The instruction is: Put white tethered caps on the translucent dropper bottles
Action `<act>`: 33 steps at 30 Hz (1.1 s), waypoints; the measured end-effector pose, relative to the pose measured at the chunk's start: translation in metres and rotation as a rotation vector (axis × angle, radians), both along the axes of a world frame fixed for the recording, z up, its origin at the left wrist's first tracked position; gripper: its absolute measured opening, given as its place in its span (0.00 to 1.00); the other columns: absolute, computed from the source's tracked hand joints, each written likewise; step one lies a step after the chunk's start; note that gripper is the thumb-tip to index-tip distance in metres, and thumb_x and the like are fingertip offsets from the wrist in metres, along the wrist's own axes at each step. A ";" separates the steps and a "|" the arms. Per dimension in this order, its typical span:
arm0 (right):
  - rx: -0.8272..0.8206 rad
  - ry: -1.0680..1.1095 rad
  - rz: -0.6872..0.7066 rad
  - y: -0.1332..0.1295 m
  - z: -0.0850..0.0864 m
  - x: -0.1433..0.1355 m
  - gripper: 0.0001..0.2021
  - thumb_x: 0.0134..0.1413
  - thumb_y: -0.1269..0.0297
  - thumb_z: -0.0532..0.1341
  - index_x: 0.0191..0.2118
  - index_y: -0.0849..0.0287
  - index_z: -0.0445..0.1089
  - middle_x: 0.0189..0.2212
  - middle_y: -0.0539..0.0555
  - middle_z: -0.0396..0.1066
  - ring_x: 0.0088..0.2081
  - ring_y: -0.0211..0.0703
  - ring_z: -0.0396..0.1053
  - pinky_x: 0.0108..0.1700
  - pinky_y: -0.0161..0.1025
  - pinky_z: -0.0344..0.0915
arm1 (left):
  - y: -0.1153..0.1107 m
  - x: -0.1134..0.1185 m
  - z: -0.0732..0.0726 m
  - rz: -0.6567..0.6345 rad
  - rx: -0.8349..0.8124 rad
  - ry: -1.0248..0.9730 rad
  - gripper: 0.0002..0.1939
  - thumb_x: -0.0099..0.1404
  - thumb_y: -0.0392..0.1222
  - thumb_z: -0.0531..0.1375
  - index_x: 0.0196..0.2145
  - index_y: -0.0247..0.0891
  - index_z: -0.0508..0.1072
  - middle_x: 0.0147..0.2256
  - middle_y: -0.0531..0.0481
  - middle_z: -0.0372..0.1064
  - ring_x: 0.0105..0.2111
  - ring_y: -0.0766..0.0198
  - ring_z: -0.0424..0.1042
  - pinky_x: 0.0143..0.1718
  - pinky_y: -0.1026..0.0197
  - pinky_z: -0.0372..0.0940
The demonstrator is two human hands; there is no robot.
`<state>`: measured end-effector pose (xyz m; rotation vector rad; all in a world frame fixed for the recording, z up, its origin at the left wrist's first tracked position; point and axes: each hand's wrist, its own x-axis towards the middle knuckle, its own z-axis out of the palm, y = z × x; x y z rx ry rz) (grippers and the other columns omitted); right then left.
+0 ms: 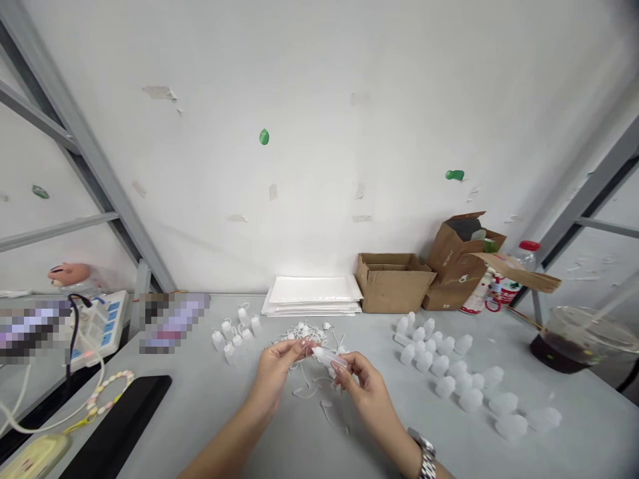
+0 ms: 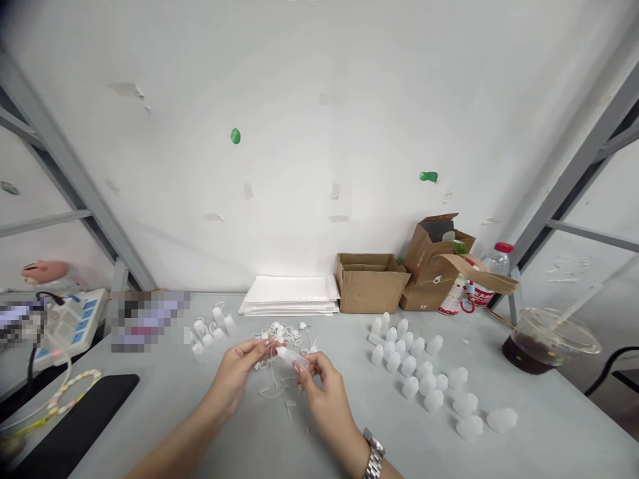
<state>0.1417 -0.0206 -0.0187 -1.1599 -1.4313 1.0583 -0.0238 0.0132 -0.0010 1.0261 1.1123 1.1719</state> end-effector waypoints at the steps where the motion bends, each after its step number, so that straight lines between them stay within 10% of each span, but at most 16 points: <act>1: 0.002 -0.012 -0.002 0.000 0.001 0.000 0.13 0.54 0.54 0.54 0.29 0.60 0.64 0.22 0.49 0.63 0.27 0.39 0.61 0.33 0.35 0.58 | 0.000 0.000 0.000 0.003 0.002 0.022 0.15 0.51 0.49 0.61 0.29 0.34 0.77 0.32 0.44 0.76 0.37 0.56 0.72 0.46 0.56 0.61; 16: -0.090 0.199 0.101 0.006 0.002 -0.003 0.20 0.49 0.46 0.55 0.27 0.60 0.67 0.22 0.51 0.67 0.25 0.40 0.64 0.32 0.37 0.62 | -0.012 0.016 0.007 0.012 0.097 -0.077 0.16 0.46 0.43 0.65 0.36 0.38 0.76 0.39 0.45 0.74 0.43 0.55 0.70 0.46 0.57 0.61; 21: -0.108 0.209 0.243 0.001 0.005 -0.007 0.20 0.49 0.47 0.55 0.35 0.59 0.71 0.22 0.51 0.69 0.26 0.41 0.65 0.33 0.39 0.62 | -0.038 0.012 0.020 0.157 0.191 0.172 0.11 0.49 0.44 0.63 0.33 0.39 0.76 0.37 0.46 0.74 0.40 0.56 0.70 0.43 0.60 0.63; 26: -0.161 0.209 0.202 0.000 0.008 -0.006 0.24 0.44 0.44 0.58 0.41 0.58 0.71 0.21 0.50 0.69 0.23 0.40 0.65 0.33 0.40 0.63 | -0.061 -0.042 0.033 0.481 0.426 0.670 0.10 0.55 0.46 0.58 0.34 0.44 0.74 0.40 0.49 0.72 0.42 0.57 0.68 0.47 0.61 0.58; 33: -0.166 0.182 0.191 0.002 0.006 -0.006 0.24 0.44 0.43 0.57 0.35 0.60 0.73 0.18 0.50 0.68 0.21 0.40 0.65 0.29 0.39 0.63 | -0.042 -0.130 0.009 0.572 0.086 1.124 0.16 0.54 0.49 0.53 0.37 0.41 0.71 0.39 0.46 0.72 0.37 0.54 0.71 0.37 0.58 0.61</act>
